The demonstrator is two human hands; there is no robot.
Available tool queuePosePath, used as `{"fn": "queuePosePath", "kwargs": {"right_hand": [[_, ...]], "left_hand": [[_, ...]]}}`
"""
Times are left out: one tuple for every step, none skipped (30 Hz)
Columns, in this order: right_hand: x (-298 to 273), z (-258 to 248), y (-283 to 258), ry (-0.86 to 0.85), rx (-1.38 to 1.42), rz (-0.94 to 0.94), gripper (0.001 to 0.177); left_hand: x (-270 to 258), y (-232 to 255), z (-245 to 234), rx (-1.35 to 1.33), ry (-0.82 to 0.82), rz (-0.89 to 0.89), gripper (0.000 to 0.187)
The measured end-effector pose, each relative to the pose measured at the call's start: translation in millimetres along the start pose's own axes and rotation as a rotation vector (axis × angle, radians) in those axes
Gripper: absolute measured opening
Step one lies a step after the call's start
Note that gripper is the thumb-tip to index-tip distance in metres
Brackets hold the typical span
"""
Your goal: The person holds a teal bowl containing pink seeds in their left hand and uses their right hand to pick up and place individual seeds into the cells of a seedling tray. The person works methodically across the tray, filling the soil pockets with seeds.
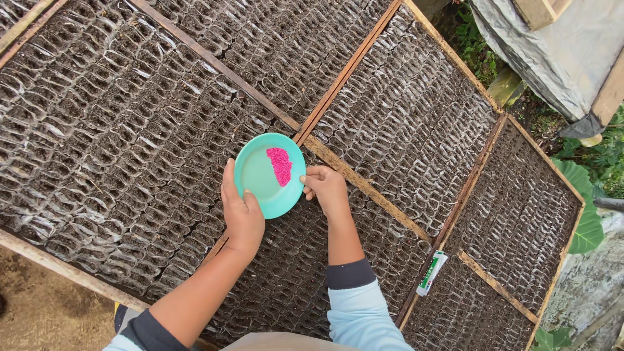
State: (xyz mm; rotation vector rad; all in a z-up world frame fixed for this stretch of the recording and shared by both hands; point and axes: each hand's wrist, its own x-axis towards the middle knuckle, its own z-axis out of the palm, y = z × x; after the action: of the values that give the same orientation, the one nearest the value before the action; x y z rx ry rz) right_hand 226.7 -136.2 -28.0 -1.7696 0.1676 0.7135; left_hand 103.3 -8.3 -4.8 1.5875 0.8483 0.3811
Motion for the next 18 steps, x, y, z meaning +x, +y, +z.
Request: {"fn": "queuePosePath", "kwargs": {"right_hand": [[-3.1, 2.2, -6.6, -0.001, 0.0, -0.001, 0.027], [-6.4, 4.3, -13.1, 0.031, -0.013, 0.014, 0.027], [-9.6, 6.3, -19.6, 0.062, -0.026, 0.028, 0.028], [-8.7, 7.0, -21.1, 0.063, -0.025, 0.028, 0.028], [-7.8, 7.7, -22.7, 0.096, -0.089, 0.015, 0.02], [-5.8, 9.1, -25.0, 0.127, -0.153, -0.002, 0.014], [0.0, 9.3, -24.5, 0.126, -0.153, -0.004, 0.014], [5.0, 9.6, -23.4, 0.186, -0.22, -0.019, 0.015], [10.0, 9.8, -22.3, 0.247, -0.288, -0.034, 0.016], [14.3, 8.6, -21.0, 0.248, -0.287, -0.034, 0.016], [18.6, 7.5, -19.8, 0.236, -0.342, -0.092, 0.017], [24.1, 7.3, -19.6, 0.223, -0.397, -0.153, 0.019], [23.4, 6.8, -19.9, 0.222, -0.396, -0.156, 0.019], [22.6, 6.8, -19.9, 0.222, -0.421, -0.164, 0.021], [21.9, 7.1, -19.7, 0.222, -0.446, -0.172, 0.023], [18.8, 12.0, -22.7, 0.218, -0.448, -0.174, 0.023], [15.8, 16.7, -25.6, 0.196, -0.49, -0.137, 0.024], [11.5, 20.8, -27.8, 0.177, -0.532, -0.097, 0.028]], "left_hand": [[0.0, -0.9, 1.1, 0.0, 0.001, 0.0, 0.062], [-0.1, -1.7, 2.2, -0.006, 0.008, 0.006, 0.062], [-0.2, -2.6, 3.3, -0.013, 0.015, 0.011, 0.063], [0.3, -1.3, 2.0, -0.013, 0.013, 0.011, 0.063], [0.8, 0.1, 0.8, -0.017, 0.021, 0.01, 0.063], [2.3, 1.6, -0.7, -0.022, 0.031, 0.011, 0.063], [4.1, 0.9, -0.8, -0.022, 0.033, 0.013, 0.063], [4.7, 0.0, -1.3, -0.024, 0.044, 0.016, 0.064], [5.4, -0.9, -1.7, -0.026, 0.055, 0.018, 0.064], [5.9, -4.0, -0.8, -0.026, 0.054, 0.019, 0.064], [6.5, -7.0, 0.0, -0.029, 0.065, 0.03, 0.064], [8.4, -9.8, 0.6, -0.033, 0.078, 0.044, 0.064], [10.0, -7.7, 0.6, -0.033, 0.08, 0.046, 0.064], [10.9, -6.0, 0.1, -0.036, 0.083, 0.051, 0.063], [12.0, -4.4, -0.5, -0.038, 0.086, 0.055, 0.063], [13.2, -3.2, -1.5, -0.039, 0.091, 0.054, 0.063], [14.5, -2.0, -2.3, -0.036, 0.094, 0.049, 0.063], [14.9, -0.8, -3.0, -0.033, 0.094, 0.042, 0.064]]}}
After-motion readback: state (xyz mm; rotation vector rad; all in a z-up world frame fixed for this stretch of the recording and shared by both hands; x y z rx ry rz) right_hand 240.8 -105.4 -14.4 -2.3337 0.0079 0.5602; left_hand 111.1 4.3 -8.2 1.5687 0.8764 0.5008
